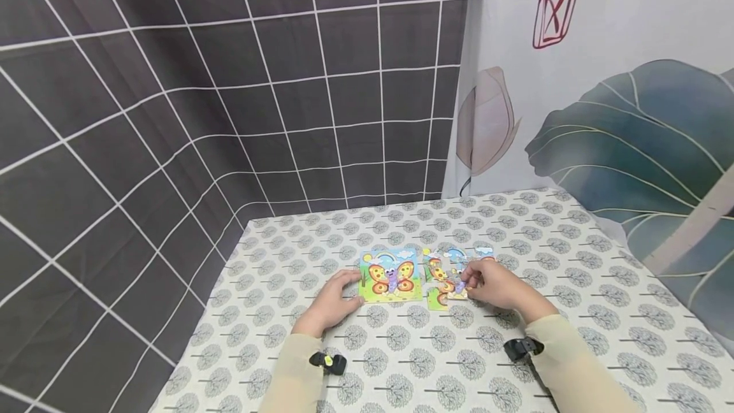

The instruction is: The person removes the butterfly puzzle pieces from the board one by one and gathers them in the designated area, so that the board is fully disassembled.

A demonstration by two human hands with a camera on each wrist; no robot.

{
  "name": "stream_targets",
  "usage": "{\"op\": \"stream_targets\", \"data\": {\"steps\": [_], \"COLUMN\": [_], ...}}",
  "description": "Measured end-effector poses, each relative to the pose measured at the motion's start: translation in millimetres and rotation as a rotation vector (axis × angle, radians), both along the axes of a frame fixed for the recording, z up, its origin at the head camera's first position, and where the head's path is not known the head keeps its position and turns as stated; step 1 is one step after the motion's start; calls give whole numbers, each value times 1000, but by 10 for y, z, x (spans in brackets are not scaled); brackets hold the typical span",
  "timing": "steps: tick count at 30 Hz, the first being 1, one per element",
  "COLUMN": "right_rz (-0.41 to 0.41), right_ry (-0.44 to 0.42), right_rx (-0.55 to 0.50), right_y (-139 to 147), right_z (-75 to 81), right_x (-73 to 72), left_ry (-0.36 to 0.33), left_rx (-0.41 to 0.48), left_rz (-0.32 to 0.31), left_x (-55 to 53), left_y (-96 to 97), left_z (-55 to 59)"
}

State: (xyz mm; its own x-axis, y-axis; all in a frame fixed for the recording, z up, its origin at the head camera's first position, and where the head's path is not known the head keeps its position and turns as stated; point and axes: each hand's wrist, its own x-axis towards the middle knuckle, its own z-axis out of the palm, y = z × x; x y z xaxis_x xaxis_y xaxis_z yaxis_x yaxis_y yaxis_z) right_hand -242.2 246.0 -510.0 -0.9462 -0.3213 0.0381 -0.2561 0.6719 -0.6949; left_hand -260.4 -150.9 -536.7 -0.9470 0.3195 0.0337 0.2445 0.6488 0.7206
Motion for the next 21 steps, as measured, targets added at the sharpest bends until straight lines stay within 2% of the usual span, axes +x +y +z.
{"op": "stream_targets", "data": {"steps": [7, 17, 21], "right_rz": [6, 77, 91], "right_ry": [-44, -85, -71], "right_rx": [4, -35, -25], "right_y": [112, 221, 245], "right_z": [-33, -51, -47], "right_x": [31, 59, 70], "left_ry": [13, 5, 5], "left_rx": [0, 7, 12], "left_rz": [-15, -8, -12], "left_x": [4, 0, -1], "left_y": [-9, -10, -9], "left_z": [1, -8, 1]}}
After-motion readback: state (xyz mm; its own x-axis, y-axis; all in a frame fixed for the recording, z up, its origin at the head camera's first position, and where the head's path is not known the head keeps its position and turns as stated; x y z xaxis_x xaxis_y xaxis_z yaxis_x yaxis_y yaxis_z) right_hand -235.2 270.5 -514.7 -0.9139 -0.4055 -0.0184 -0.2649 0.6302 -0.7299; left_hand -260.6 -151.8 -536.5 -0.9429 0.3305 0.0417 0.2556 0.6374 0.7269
